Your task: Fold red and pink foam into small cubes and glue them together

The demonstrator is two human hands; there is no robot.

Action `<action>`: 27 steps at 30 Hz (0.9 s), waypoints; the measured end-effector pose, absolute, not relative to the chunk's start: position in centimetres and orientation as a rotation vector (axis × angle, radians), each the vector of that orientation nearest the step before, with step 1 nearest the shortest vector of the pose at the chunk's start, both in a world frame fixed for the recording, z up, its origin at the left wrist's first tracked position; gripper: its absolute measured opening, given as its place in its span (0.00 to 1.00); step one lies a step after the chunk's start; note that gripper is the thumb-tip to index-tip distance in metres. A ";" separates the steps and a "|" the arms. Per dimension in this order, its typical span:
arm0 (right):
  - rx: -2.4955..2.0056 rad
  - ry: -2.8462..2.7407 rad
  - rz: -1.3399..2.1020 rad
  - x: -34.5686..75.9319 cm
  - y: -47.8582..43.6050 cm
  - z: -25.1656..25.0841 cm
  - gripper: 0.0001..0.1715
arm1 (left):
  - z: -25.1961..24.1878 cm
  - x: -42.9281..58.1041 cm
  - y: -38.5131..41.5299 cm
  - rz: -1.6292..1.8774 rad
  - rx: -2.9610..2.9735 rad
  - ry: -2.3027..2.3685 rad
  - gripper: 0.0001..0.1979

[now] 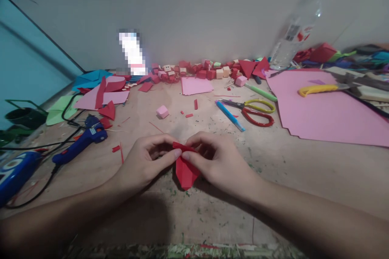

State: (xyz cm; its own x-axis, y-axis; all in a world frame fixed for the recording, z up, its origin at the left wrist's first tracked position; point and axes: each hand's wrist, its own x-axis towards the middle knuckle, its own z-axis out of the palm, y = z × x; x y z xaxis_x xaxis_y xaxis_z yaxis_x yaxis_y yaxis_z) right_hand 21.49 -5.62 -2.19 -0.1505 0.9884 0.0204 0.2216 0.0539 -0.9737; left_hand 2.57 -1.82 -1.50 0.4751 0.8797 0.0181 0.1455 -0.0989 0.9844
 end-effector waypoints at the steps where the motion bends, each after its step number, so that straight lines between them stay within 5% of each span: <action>1: -1.281 -1.477 1.197 21.6 -5.6 -2.1 0.05 | -1.5 2.5 -1.8 0.810 1.562 0.931 0.03; 27: -1.207 -1.589 1.035 21.6 -5.7 -1.9 0.07 | -1.5 2.4 -2.1 0.860 1.787 0.857 0.07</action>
State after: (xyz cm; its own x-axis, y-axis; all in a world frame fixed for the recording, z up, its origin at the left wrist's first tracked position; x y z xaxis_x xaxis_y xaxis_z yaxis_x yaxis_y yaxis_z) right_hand 21.63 -5.71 -1.94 -0.1574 0.9763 0.1487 0.2586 0.1860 -0.9479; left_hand 2.44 -2.09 -1.47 0.5081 0.8417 0.1827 0.1798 -0.3110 0.9332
